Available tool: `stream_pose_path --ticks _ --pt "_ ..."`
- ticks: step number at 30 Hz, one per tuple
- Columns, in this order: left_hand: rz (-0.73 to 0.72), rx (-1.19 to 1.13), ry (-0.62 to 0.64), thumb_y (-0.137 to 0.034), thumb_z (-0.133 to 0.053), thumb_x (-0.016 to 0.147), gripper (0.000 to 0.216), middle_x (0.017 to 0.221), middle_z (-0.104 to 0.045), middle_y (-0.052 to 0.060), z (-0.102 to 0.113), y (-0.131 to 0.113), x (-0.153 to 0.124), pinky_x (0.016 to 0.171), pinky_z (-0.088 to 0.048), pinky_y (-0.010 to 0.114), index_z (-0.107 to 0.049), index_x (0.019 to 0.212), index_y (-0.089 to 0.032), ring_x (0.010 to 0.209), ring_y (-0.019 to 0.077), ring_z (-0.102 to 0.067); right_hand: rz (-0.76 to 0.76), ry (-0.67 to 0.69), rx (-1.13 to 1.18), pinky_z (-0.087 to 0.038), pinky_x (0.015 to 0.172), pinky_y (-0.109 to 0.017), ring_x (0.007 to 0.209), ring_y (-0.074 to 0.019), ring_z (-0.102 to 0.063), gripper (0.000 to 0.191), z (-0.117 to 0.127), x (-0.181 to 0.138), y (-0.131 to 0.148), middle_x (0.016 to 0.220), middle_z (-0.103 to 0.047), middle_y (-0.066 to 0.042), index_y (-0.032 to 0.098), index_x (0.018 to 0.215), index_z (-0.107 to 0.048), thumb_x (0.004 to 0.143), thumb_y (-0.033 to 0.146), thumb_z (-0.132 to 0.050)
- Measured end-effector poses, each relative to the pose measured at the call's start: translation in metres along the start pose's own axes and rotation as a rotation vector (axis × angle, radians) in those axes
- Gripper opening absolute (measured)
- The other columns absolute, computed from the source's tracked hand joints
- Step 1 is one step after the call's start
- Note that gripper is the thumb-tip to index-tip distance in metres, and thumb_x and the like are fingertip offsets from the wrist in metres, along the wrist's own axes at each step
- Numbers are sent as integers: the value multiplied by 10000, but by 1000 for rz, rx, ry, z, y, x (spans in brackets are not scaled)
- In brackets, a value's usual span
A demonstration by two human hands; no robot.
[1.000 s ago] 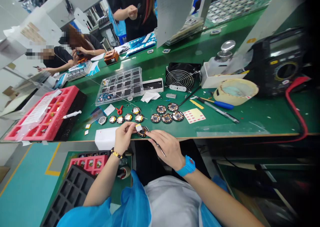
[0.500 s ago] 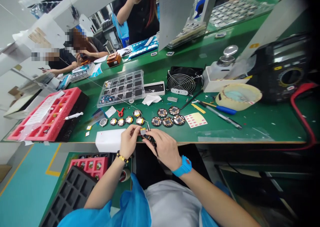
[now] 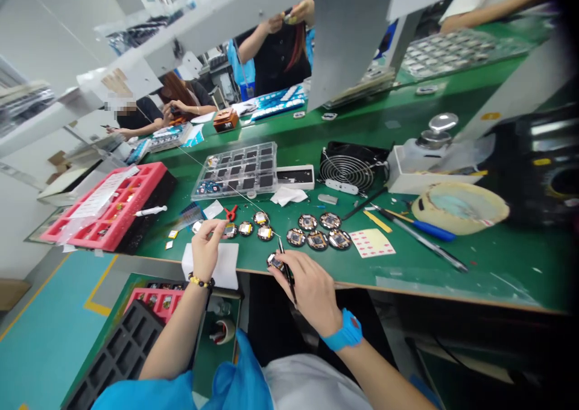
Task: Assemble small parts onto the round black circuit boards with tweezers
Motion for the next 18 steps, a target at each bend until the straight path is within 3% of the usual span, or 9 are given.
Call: stream_pose_path --ticks 5,8,13,18 --pt "25 100 -165 -543 -689 889 436 904 -746 68 40 20 74 696 -606 286 -789 1019 -139 754 173 -696 45 -22 -37 -558 809 -361 959 -244 -743 117 -1 1 -1 1058 -759 -73 225 1112 -637 1021 298 -634" --pt "45 129 -212 -455 -675 916 379 920 -756 76 45 26 132 702 -601 275 -763 1057 -114 811 183 -716 61 -37 -54 -566 788 -363 930 -242 -745 103 -1 2 -1 1045 -757 -73 232 1100 -634 1032 305 -609" --pt "155 212 -124 -319 -664 982 245 1023 -746 86 15 26 220 833 -615 334 -725 1092 -108 908 190 -723 76 -78 -76 -588 752 -365 878 -233 -754 108 -1 3 1 1013 -756 -75 237 1087 -645 1040 309 -580" --pt "277 298 -31 -383 -659 1003 392 1324 -642 120 -17 20 264 949 -601 465 -619 1327 -166 1129 250 -671 92 -115 -70 -614 721 -373 840 -234 -764 121 1 4 2 986 -759 -70 249 1070 -655 1042 309 -554"
Point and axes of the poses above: each hand's wrist, its own x-axis towards the middle knuckle, its own z-axis out of the back of the hand, y = z × x, the point moved 3 cm from there along x, towards the middle knuckle
